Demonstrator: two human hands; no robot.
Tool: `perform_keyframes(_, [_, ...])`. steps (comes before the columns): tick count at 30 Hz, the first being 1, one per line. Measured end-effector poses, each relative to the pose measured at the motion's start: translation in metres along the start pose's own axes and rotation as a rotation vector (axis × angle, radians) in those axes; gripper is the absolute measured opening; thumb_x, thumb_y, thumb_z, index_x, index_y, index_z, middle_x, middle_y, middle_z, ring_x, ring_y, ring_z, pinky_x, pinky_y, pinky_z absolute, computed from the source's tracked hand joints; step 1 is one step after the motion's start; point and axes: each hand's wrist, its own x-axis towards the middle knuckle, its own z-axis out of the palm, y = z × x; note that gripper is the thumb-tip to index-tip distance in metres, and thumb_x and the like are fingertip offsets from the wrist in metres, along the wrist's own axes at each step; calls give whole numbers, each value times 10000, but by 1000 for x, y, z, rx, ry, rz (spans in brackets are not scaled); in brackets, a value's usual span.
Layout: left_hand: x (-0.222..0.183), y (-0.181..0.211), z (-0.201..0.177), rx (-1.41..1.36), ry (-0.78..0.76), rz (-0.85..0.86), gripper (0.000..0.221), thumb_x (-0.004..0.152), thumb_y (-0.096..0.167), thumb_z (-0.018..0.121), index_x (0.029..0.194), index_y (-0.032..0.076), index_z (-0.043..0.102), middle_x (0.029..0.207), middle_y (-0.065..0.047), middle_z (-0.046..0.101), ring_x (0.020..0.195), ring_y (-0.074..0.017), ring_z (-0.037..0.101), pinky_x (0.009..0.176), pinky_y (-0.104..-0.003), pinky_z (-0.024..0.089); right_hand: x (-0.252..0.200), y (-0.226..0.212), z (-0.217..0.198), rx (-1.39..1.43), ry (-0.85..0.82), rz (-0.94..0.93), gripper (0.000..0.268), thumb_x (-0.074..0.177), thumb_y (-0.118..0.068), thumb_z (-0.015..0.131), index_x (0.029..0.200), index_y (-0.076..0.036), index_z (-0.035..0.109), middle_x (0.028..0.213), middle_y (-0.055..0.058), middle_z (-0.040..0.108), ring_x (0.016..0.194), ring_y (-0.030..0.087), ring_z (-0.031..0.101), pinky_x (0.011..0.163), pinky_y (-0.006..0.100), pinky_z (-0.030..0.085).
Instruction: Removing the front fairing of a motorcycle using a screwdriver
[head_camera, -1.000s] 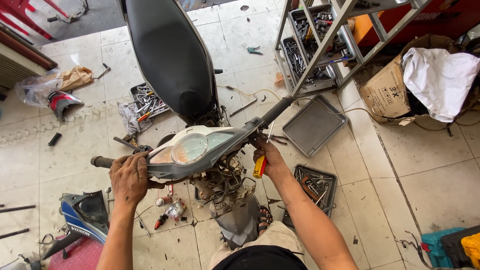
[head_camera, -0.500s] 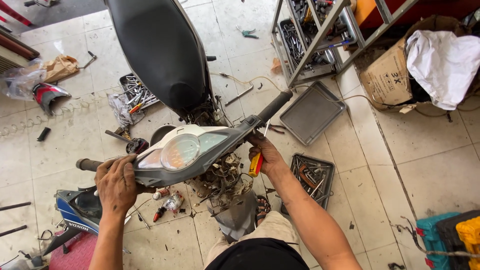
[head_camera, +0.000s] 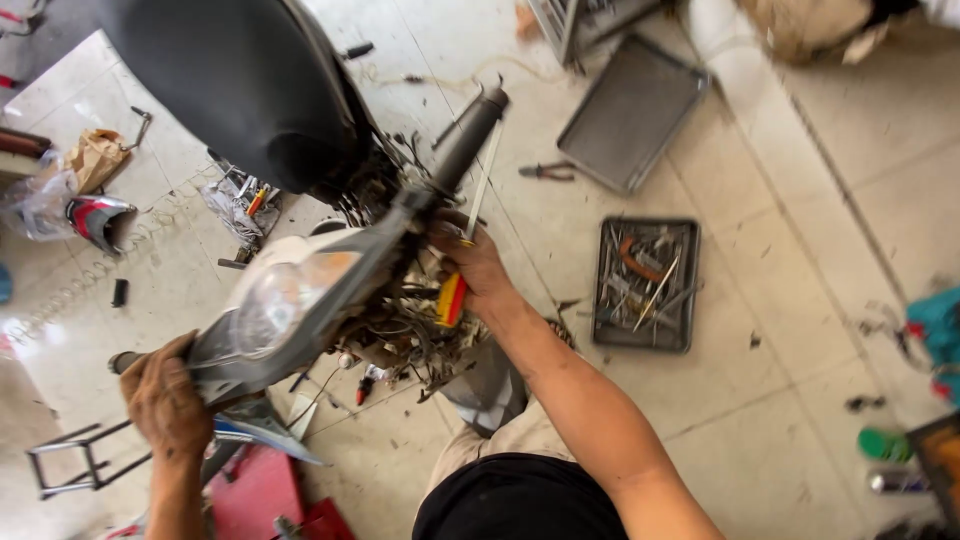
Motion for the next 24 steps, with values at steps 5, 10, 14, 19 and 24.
perform_keyframes(5, [13,-54,-15,-47,-290,-8,444,1245,228,374,1468,-40,650,1394,-306,622,1284,-443,506,1050,-555,409,-25,-1,6,86,-55,-49,473,774,-69,852,1206,-103,662,884,61,747,482,67,527,399,202,417])
perform_keyframes(10, [79,55,-54,-304,-532,-120,599,1190,279,175,1602,-106,376,1493,-290,424,1337,-419,415,1060,-563,332,-33,22,-6,116,-102,-99,650,729,-266,881,1319,-102,663,993,78,768,547,59,592,432,188,501])
perform_keyframes(14, [121,251,-37,-122,-691,-100,1002,659,-248,569,1586,-84,226,1476,-386,397,1035,-597,602,795,-671,544,-42,9,-7,68,-133,-75,707,692,-337,849,1298,-50,624,1131,167,712,567,84,560,458,220,471])
perform_keyframes(19, [118,254,-17,201,-549,371,595,756,17,819,1307,-155,674,1113,-293,723,824,-408,684,746,-469,523,-44,12,-10,-358,-186,-303,802,661,-632,744,1285,-149,599,1201,86,711,1186,251,677,1098,513,537])
perform_keyframes(24, [119,253,-14,248,-551,309,592,690,44,827,1250,-86,687,1105,-237,743,839,-368,696,721,-457,529,-49,5,2,-277,-160,-267,757,704,-373,800,1327,-19,556,1153,143,682,974,238,696,864,362,615])
